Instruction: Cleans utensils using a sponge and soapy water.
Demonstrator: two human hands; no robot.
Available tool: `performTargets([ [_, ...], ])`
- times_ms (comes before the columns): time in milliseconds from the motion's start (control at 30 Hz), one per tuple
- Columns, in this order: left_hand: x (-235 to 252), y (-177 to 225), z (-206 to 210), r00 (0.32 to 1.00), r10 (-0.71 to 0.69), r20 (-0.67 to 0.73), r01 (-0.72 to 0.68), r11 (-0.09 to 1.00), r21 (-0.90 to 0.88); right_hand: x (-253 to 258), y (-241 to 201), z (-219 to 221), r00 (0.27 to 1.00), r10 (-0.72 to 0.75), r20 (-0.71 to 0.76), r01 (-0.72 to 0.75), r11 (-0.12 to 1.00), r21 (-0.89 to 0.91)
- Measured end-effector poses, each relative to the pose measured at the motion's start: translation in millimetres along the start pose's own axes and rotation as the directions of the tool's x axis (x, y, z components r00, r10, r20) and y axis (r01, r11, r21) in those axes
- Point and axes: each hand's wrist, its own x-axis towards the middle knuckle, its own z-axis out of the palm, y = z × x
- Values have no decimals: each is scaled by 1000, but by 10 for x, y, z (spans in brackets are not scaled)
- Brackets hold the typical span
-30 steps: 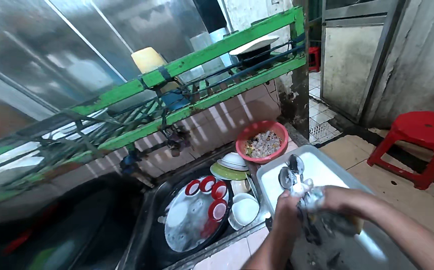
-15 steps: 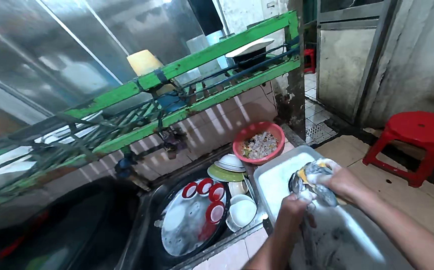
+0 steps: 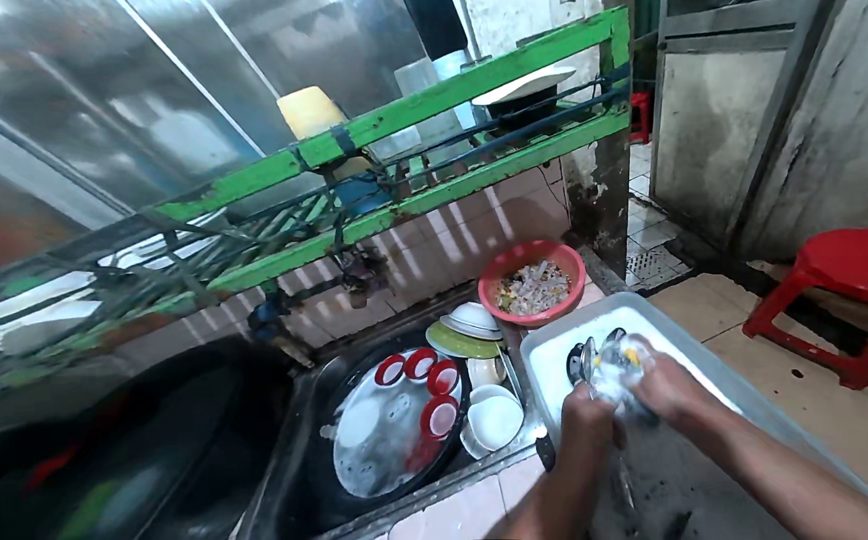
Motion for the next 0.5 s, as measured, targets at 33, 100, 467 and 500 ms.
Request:
performTargets([
  [33, 7, -4, -9, 1000, -2, -3, 2, 1000, 16, -6, -1, 15, 998, -1, 68, 4, 999, -52],
  [100, 5, 22, -3, 999, -37, -16, 38, 997, 72, 77, 46, -10, 998, 27, 52, -21, 994, -105],
  [467, -106, 179, 47, 969, -92, 228, 130, 979, -157, 105, 137, -449, 990, -45, -136, 60, 992, 115],
  [500, -107, 162, 36, 967, -93, 237, 130, 980, -149, 111, 188, -479, 968, -88, -234, 132, 975, 178],
])
